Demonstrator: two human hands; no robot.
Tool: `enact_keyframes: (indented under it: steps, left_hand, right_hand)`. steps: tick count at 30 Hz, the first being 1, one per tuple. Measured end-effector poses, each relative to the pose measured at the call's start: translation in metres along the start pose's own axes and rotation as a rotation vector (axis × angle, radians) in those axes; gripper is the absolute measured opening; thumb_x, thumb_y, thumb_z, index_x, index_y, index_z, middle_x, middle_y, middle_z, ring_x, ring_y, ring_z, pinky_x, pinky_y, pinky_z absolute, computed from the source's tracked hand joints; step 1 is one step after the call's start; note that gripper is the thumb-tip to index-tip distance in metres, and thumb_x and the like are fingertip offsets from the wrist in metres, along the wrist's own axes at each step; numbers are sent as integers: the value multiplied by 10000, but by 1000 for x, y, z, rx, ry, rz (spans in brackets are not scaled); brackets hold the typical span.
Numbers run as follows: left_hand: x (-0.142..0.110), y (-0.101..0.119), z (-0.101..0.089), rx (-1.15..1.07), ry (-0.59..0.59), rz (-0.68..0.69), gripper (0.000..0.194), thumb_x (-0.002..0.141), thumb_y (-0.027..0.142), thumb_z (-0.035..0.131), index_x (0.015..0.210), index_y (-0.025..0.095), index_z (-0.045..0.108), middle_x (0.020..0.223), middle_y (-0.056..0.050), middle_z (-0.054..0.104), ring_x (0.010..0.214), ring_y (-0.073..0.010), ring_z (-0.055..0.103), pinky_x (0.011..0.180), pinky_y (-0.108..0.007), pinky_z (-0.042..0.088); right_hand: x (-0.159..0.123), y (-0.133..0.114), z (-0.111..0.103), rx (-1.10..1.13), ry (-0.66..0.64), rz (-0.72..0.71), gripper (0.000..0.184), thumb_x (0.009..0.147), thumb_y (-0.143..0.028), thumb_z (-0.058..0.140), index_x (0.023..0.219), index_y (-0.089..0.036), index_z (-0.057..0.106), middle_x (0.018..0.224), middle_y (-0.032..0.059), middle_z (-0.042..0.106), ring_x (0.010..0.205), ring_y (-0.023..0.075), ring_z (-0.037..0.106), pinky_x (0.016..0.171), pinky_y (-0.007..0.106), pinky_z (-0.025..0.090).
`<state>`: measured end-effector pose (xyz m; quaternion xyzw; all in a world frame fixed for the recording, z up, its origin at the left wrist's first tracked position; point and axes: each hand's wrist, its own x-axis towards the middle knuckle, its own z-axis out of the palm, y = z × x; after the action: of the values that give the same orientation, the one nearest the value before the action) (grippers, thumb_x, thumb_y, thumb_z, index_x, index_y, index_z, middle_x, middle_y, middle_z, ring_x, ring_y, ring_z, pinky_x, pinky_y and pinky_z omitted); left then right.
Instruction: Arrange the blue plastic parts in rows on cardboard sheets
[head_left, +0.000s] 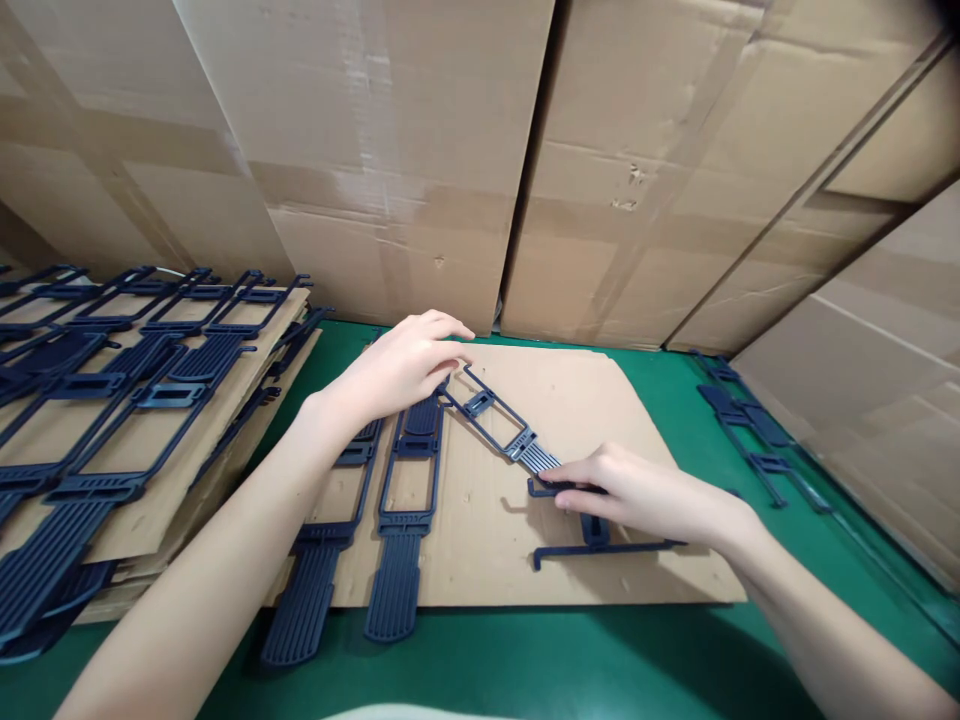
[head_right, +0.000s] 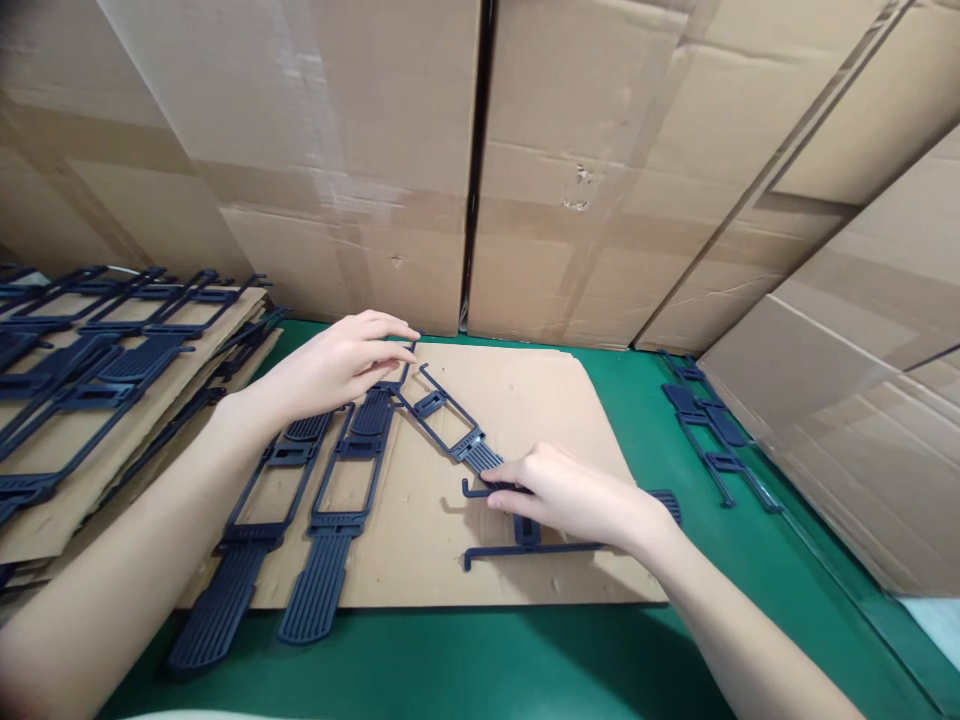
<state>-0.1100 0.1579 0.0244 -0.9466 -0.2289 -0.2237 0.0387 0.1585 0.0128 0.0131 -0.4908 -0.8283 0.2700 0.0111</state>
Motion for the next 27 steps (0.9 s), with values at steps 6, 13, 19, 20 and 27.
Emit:
enact_keyframes:
  steps: [6, 13, 19, 20, 27]
  left_hand:
    - [-2, -4, -8, -5, 33, -19, 240, 894, 228, 448, 921, 176, 680, 1195, -71, 584, 1149, -209, 485, 1014, -397, 377]
    - [-3, -5, -11, -2, 47, -1, 267, 908, 249, 434, 933, 157, 683, 1181, -85, 588, 1131, -208, 496, 1004, -376, 383]
    - [-3, -6, -13, 14, 49, -12, 291, 915, 274, 420, 940, 152, 683, 1179, -85, 590, 1122, -207, 500, 990, -370, 395]
    - [-3, -6, -13, 14, 45, -18, 295, 915, 279, 417, 935, 154, 684, 1178, -85, 592, 1118, -209, 503, 985, -372, 399]
    - [-1, -2, -5, 8, -94, -61, 320, 914, 304, 404, 949, 158, 687, 1085, -78, 638, 1013, -198, 562, 923, -341, 427]
  right_hand:
    - [-1, -2, 3, -62, 180, -8, 339, 944, -407, 400, 1090, -263, 670, 1034, 63, 576, 791, 148, 575, 737, 280, 439]
    - [-2, -5, 10, -209, 164, 55, 320, 934, -395, 420, 1078, -250, 666, 961, 55, 584, 749, 168, 594, 668, 292, 440]
    - [-11, -7, 15, -218, 178, 38, 315, 925, -388, 435, 1098, -231, 645, 952, 76, 582, 727, 170, 601, 631, 275, 418]
    - [-12, -8, 17, -224, 164, 49, 311, 922, -380, 444, 1115, -226, 632, 930, 76, 588, 732, 178, 604, 619, 273, 409]
    - [-25, -18, 28, -281, 47, 111, 204, 934, -313, 423, 985, -198, 584, 823, 49, 629, 701, 199, 610, 543, 268, 301]
